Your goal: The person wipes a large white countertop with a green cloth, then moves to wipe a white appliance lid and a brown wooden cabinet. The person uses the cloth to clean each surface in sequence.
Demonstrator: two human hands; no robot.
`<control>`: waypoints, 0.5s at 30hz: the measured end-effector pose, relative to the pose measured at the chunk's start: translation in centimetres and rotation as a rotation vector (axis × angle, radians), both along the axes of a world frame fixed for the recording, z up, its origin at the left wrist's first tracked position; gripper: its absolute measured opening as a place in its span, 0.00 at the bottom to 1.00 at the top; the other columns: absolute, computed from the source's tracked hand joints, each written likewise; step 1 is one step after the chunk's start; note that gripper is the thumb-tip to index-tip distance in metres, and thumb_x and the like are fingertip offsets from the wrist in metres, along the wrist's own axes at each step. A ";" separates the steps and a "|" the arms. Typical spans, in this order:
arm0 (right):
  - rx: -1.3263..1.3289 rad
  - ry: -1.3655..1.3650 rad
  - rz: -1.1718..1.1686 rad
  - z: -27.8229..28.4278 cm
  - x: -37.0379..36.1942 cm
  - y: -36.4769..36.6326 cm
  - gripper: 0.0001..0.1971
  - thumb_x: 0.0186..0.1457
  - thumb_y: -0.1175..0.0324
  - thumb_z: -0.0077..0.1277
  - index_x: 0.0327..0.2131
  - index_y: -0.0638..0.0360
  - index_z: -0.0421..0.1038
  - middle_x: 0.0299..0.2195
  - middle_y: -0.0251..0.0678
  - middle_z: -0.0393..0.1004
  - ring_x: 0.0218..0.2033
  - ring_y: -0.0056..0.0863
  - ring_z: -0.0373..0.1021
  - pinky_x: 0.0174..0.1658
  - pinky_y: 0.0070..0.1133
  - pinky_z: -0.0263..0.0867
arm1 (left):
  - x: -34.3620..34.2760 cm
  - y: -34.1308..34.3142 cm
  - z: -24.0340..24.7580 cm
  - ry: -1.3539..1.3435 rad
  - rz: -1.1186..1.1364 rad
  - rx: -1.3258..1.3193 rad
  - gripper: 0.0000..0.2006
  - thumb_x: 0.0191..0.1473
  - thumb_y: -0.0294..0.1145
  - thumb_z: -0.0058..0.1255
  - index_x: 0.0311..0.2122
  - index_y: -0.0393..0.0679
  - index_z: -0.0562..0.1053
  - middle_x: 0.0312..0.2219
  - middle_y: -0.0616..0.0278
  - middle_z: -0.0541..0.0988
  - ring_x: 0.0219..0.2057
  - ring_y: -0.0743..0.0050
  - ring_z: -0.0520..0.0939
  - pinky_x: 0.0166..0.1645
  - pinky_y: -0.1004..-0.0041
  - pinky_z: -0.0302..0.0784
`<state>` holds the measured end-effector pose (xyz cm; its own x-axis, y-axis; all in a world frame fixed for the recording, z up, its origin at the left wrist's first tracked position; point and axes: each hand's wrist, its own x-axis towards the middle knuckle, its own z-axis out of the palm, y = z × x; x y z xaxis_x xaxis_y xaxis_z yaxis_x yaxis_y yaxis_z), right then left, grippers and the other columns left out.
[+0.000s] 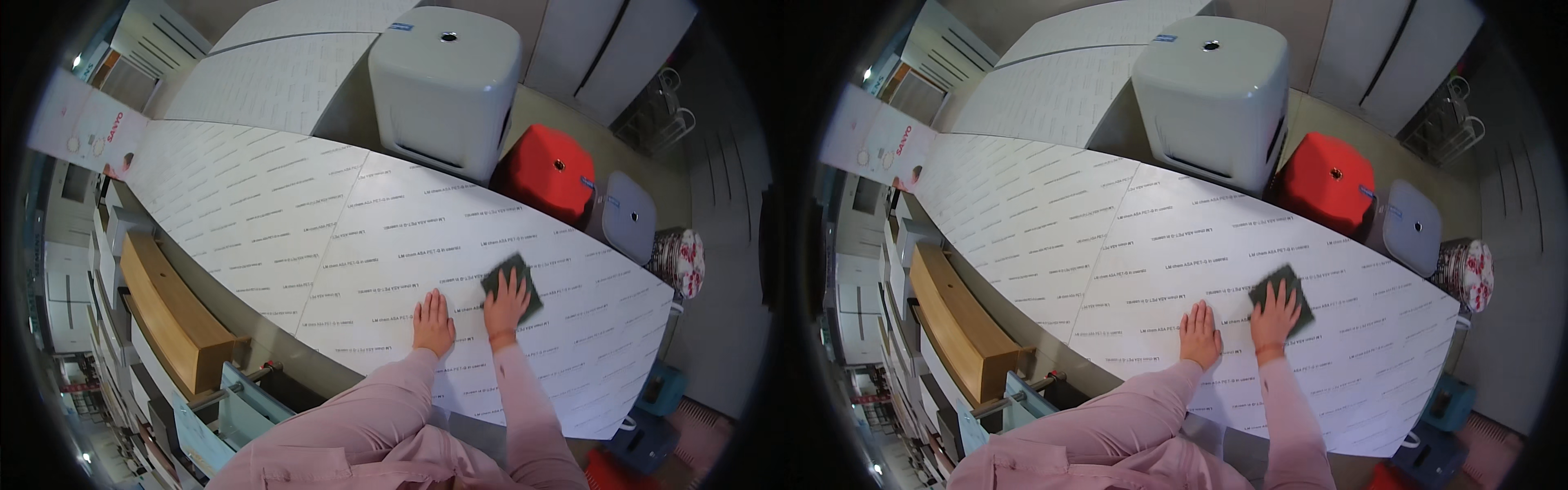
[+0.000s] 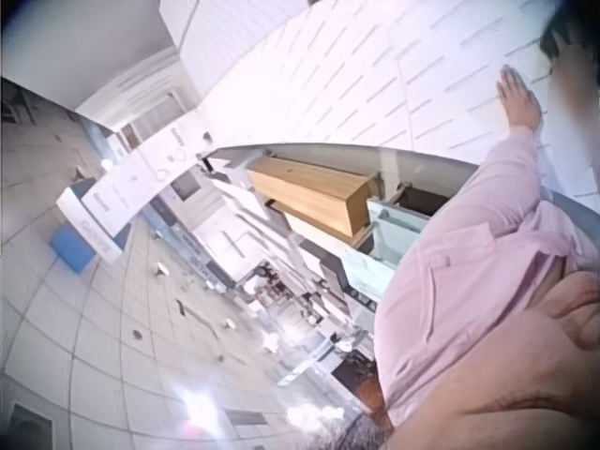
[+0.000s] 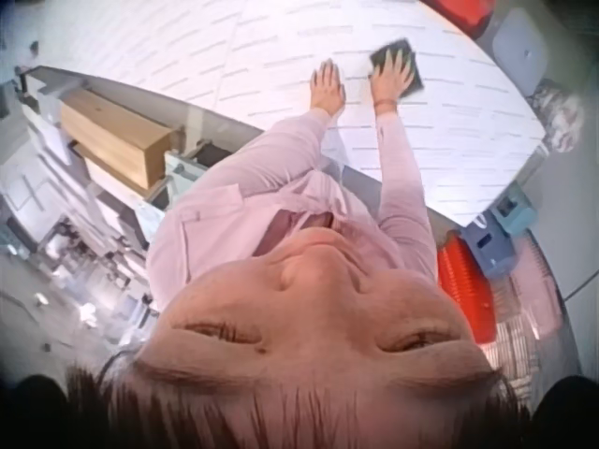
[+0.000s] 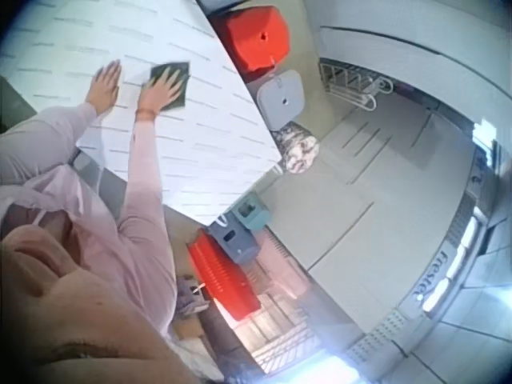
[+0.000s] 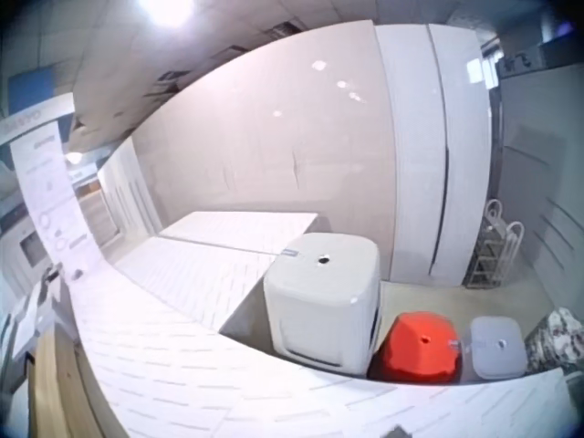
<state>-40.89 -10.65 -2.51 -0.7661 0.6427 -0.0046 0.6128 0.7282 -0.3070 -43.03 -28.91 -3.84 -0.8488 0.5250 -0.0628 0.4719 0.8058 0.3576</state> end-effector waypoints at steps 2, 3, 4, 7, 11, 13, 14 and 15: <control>0.037 0.007 -0.036 0.0 -3.4 1.7 0.28 0.56 0.62 0.53 0.61 0.48 0.66 0.68 0.34 0.56 0.68 0.46 0.51 0.68 0.49 0.44 | -0.3 0.2 -0.1 0.018 -0.010 -0.020 0.33 0.58 0.38 0.46 0.66 0.35 0.58 0.68 0.48 0.56 0.70 0.53 0.55 0.71 0.50 0.44; 0.038 0.028 -0.064 0.2 -4.0 2.4 0.27 0.55 0.64 0.52 0.61 0.49 0.66 0.68 0.32 0.57 0.68 0.44 0.52 0.68 0.49 0.45 | -0.3 0.5 -0.3 0.018 -0.017 -0.022 0.33 0.58 0.38 0.45 0.66 0.35 0.58 0.68 0.48 0.56 0.70 0.52 0.54 0.72 0.50 0.43; 0.017 0.039 -0.066 0.2 -3.7 2.6 0.27 0.55 0.65 0.52 0.60 0.49 0.67 0.68 0.32 0.57 0.68 0.44 0.52 0.68 0.48 0.45 | -0.1 0.5 -0.4 0.020 -0.019 -0.028 0.33 0.58 0.38 0.45 0.66 0.35 0.58 0.69 0.48 0.56 0.70 0.51 0.54 0.72 0.50 0.43; -0.062 0.070 -0.079 -0.2 -0.7 0.2 0.26 0.54 0.69 0.50 0.59 0.50 0.68 0.67 0.31 0.58 0.68 0.42 0.51 0.69 0.46 0.45 | -0.4 0.6 -0.3 0.026 -0.019 -0.032 0.32 0.59 0.38 0.44 0.66 0.34 0.58 0.69 0.48 0.56 0.70 0.50 0.54 0.72 0.50 0.42; -0.177 -0.058 0.060 1.7 11.2 -9.4 0.29 0.51 0.70 0.51 0.60 0.52 0.68 0.67 0.35 0.58 0.69 0.46 0.49 0.70 0.48 0.41 | -0.5 -0.6 0.1 -0.012 0.029 -0.039 0.32 0.59 0.38 0.44 0.66 0.34 0.58 0.69 0.48 0.55 0.70 0.50 0.54 0.72 0.50 0.42; -0.191 -0.116 0.082 0.4 18.8 -12.5 0.30 0.49 0.66 0.51 0.59 0.48 0.70 0.67 0.35 0.58 0.69 0.48 0.49 0.69 0.52 0.41 | -0.5 0.6 0.0 -0.013 0.004 -0.017 0.32 0.59 0.38 0.44 0.66 0.34 0.58 0.69 0.48 0.55 0.70 0.50 0.54 0.72 0.50 0.42; -0.195 -0.140 0.091 0.5 20.9 -13.8 0.29 0.48 0.66 0.51 0.58 0.48 0.71 0.67 0.35 0.58 0.69 0.48 0.49 0.68 0.53 0.41 | 0.0 0.3 -0.2 -0.020 0.002 -0.021 0.32 0.59 0.38 0.44 0.66 0.34 0.57 0.69 0.48 0.55 0.70 0.50 0.54 0.72 0.50 0.42; -0.206 -0.120 0.088 0.7 21.5 -14.3 0.29 0.48 0.66 0.51 0.58 0.49 0.71 0.67 0.35 0.58 0.69 0.49 0.50 0.68 0.53 0.41 | 0.4 -0.2 -0.2 -0.019 0.003 -0.030 0.32 0.59 0.38 0.45 0.66 0.34 0.57 0.69 0.48 0.55 0.70 0.50 0.54 0.72 0.50 0.42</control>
